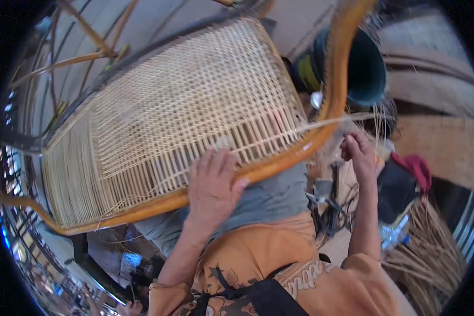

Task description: Weaving and securing rattan strips to repair the seat or back of a wooden chair.

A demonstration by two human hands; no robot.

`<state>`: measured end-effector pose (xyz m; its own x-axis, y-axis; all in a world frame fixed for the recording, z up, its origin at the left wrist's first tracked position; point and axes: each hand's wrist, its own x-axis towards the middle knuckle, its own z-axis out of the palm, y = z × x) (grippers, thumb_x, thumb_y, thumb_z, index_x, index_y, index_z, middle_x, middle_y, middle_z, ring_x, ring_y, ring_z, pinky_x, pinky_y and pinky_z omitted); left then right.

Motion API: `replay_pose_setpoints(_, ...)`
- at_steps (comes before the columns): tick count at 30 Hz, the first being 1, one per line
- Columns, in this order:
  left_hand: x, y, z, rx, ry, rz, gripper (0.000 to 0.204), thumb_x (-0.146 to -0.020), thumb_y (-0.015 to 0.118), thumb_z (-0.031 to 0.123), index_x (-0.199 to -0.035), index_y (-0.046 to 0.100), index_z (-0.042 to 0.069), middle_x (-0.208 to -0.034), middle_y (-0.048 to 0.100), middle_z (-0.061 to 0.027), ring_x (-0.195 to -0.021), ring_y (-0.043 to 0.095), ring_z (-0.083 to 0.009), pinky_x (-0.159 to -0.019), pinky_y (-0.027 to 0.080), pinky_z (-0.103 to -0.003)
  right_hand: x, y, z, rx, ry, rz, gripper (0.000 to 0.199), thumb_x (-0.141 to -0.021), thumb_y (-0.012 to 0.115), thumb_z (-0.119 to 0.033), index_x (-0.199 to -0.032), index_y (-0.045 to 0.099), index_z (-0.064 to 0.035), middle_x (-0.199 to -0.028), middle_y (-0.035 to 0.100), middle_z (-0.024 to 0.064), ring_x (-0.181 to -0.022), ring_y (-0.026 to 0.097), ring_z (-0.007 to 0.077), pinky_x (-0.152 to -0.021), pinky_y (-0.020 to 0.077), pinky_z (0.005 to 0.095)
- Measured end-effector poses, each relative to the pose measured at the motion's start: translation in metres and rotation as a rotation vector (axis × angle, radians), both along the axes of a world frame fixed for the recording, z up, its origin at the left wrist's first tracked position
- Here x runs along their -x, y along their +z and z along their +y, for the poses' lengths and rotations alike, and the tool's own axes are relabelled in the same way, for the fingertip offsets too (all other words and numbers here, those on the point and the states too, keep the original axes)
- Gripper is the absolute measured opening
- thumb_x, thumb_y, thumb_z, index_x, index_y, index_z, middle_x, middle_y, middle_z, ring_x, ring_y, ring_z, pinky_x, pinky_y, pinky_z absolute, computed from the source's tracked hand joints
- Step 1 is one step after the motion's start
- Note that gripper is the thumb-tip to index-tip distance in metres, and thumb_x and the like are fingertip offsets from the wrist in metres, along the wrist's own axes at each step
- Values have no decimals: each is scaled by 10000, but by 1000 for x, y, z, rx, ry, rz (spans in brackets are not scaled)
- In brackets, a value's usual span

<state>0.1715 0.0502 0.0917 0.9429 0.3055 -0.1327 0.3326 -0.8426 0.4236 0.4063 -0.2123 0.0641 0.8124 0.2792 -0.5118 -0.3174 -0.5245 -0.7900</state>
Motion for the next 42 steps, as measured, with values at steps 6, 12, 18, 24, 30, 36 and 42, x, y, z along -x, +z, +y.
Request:
replay_pose_setpoints(6,-7,-8,-3,13,-11,-42,413,-822,617,312,-1148,575,62,-1228,523,-108,-1171,449,-339,-954,377,-456,47,-19,-82,532,336,-233,216,-894,576,-205,-980,615,-10,-707,593,44,-601,544,94,-555,457,264)
replay_pose_setpoints(12,-2,-19,-7,-69,7,-148,343,-811,632,264,-1103,612,85,-1157,581,-81,-1132,502,-307,-934,405,-435,116,-6,-101,587,344,-4,228,-876,571,-211,-966,625,-8,-870,642,195,-831,632,317,-742,479,370)
replay_pose_setpoints(18,-3,-21,-11,-92,52,-192,260,-840,605,214,-1061,631,82,-1113,602,-93,-1100,535,-302,-915,429,-420,145,8,-140,755,144,250,308,-878,546,-307,-897,641,-14,-815,644,196,-785,628,349,-722,484,405)
replay_pose_setpoints(24,-8,-21,-15,-63,46,-195,230,-856,592,211,-1036,630,73,-1102,600,-106,-1103,533,-310,-932,421,-420,221,-13,-141,737,380,129,239,-863,573,-258,-926,627,-34,-803,609,159,-777,592,294,-743,478,405)
replay_pose_setpoints(30,16,-4,-9,-26,-7,-354,227,-835,586,144,-1033,611,36,-1102,590,-125,-1115,522,-343,-946,405,-451,225,-29,-114,821,321,-353,450,-799,640,-127,-1213,488,-34,-1041,569,226,-982,545,386,-860,457,438)
replay_pose_setpoints(36,65,13,-3,-64,55,-315,274,-786,607,136,-1041,603,37,-1120,583,-114,-1139,500,-346,-954,398,-465,182,-2,-128,722,688,117,210,-789,588,-175,-893,587,7,-853,596,228,-852,570,417,-729,451,449)
replay_pose_setpoints(42,109,19,38,-71,310,-63,316,-814,608,202,-1067,592,13,-1155,545,-132,-1145,464,-349,-979,374,-455,112,80,-73,79,195,265,358,-859,593,-248,-1106,592,11,-891,580,13,-789,530,108,-652,440,251)
